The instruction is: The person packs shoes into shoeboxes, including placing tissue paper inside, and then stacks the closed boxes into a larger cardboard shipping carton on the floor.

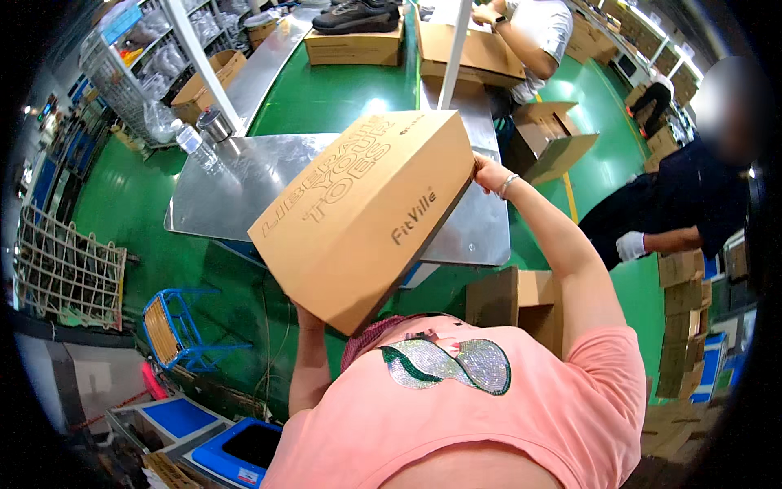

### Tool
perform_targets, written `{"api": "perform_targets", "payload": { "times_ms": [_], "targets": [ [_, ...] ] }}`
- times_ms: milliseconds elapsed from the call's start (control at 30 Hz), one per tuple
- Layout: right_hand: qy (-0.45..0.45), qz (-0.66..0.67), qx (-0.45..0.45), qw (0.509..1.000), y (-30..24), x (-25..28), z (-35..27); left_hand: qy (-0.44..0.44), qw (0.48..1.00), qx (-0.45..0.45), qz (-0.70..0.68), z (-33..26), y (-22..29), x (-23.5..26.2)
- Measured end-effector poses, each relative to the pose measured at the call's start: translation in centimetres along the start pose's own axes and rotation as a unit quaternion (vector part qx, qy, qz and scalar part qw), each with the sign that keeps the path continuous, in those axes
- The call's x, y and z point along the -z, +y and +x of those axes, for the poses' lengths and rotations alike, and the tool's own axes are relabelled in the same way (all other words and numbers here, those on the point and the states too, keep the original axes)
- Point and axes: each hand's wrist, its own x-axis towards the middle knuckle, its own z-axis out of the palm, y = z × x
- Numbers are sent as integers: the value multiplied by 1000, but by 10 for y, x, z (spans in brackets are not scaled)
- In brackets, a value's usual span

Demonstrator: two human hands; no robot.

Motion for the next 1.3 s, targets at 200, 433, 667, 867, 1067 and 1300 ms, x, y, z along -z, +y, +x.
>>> {"api": "perform_targets", "payload": {
  "times_ms": [200, 433, 667, 867, 1067, 1300],
  "targets": [
    [190, 156, -286, 926, 45, -18, -36, -35, 979, -68, 188, -17, -6, -29],
    [-8, 435, -345, 832, 32, -118, -104, 31, 990, -23, 132, 98, 20, 2],
    [59, 512, -262, 816, 62, -79, -138, -191, 887, -63, 416, 74, 35, -37],
    [165, 565, 25, 808, -101, -2, -154, -257, 841, -218, 423, 32, 28, -79],
    [16, 647, 121, 753, -145, -39, -116, -135, 980, -26, 144, 8, 35, -114],
    [-40, 382, 17, 923, -103, -107, -98, -39, 978, 164, -126, 12, 37, -101]
  ]
}}
